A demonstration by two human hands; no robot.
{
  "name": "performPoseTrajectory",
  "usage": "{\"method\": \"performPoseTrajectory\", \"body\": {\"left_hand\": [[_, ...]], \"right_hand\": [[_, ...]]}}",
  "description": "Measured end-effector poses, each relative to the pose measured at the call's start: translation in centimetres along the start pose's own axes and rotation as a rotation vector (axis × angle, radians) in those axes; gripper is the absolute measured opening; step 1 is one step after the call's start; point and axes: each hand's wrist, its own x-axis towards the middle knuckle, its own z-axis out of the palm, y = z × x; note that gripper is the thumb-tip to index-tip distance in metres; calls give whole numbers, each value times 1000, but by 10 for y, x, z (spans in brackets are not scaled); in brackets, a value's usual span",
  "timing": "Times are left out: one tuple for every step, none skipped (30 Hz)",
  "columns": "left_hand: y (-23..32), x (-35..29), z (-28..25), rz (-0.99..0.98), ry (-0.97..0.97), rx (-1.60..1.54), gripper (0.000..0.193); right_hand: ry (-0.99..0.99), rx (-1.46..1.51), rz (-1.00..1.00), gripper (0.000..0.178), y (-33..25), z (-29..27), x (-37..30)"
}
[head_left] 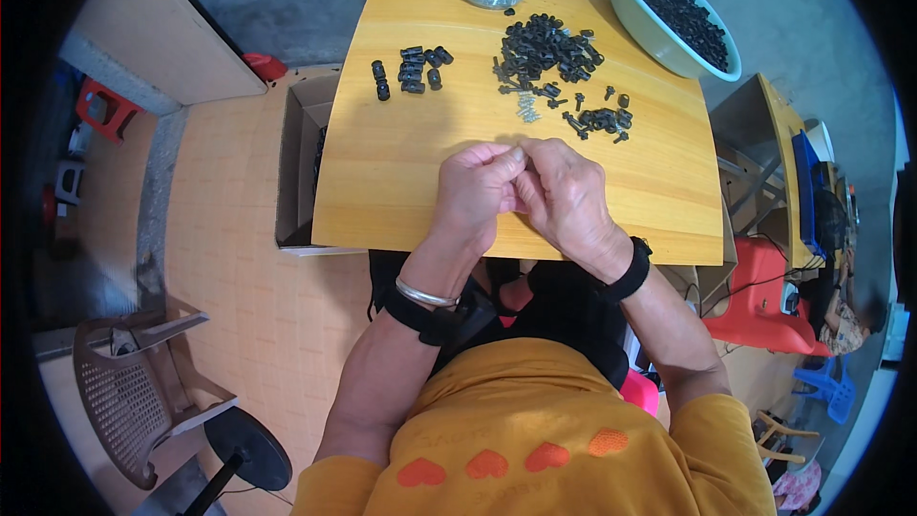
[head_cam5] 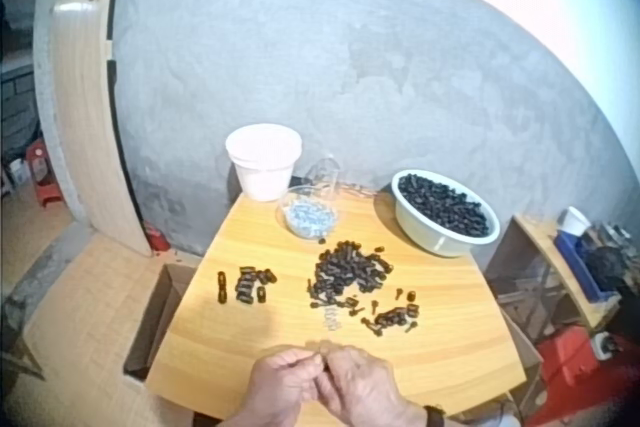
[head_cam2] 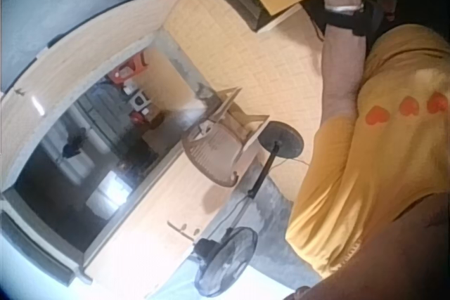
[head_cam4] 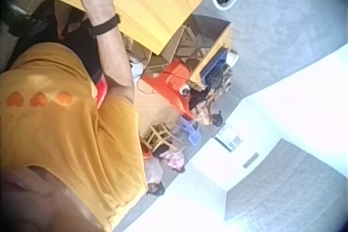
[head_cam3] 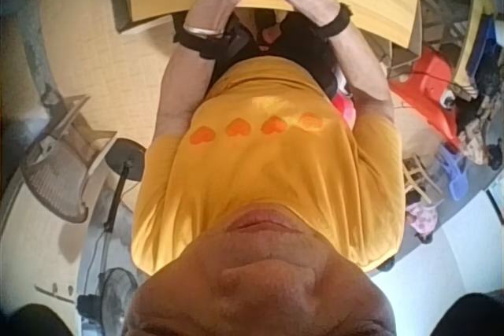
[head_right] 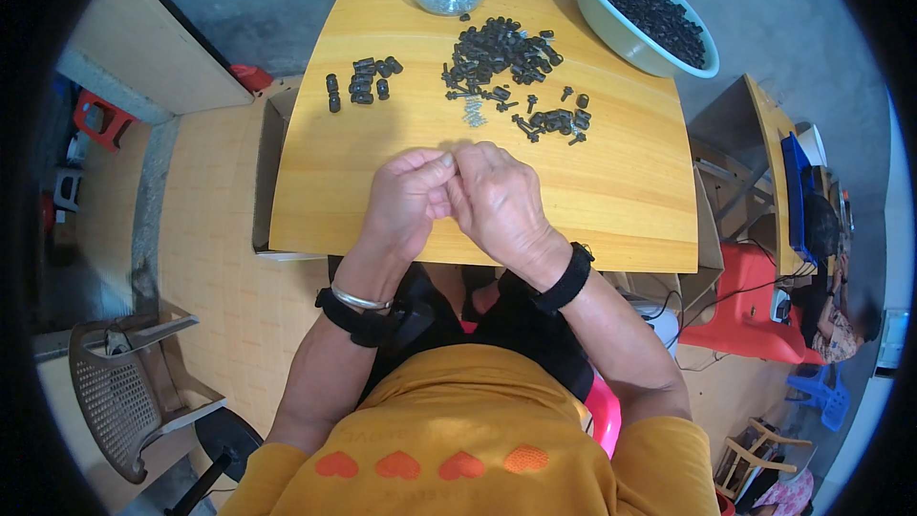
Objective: Manually assembling small plastic and metal components at a workbench.
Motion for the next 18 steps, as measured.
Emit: {"method": "performPoseTrajectory", "body": {"left_hand": [[-2,2,-1,4,1,4,15],[-4,3,-3,10,2,9,16],[-5,4,-3,16,2,14,16],[-7,4,-2,31,31,31,17],[-8,5,-1,45,52,49,17],[-7,5,1,46,44,54,17],[-4,6,1,50,95,69,18],[-3,5,1,52,148,81,19],[1,6,1,50,140,81,19],[8,7,0,41,240,32,20],[16,10,-2,34,340,-17,22],[21,13,-8,35,333,-16,22],[26,16,-17,58,351,-64,24],[31,21,-21,76,364,-113,26],[35,24,-23,74,355,-113,26],[39,27,-24,106,401,-170,25],[41,30,-24,134,448,-228,24],[41,31,-25,134,445,-227,24]], "right_hand": [[3,2,-2,14,0,0,0],[-9,-1,3,15,0,0,0],[-20,-5,8,16,0,-1,1],[-15,-4,4,16,0,0,1],[-18,-3,2,20,1,-1,1],[-21,-4,0,24,2,-2,1],[-12,-10,2,24,2,-3,2],[-28,82,89,28,1,-6,2],[-44,174,176,32,1,-10,1],[-39,167,179,32,3,-17,1],[-70,167,213,32,7,-29,3],[-103,169,247,32,13,-38,4],[-111,120,305,26,23,-44,6],[-66,101,297,22,37,-49,4],[-63,42,308,19,51,-56,6],[-61,-16,318,16,64,-61,9],[-58,-22,323,16,79,-66,12],[-44,-120,272,14,93,-67,17]]}}
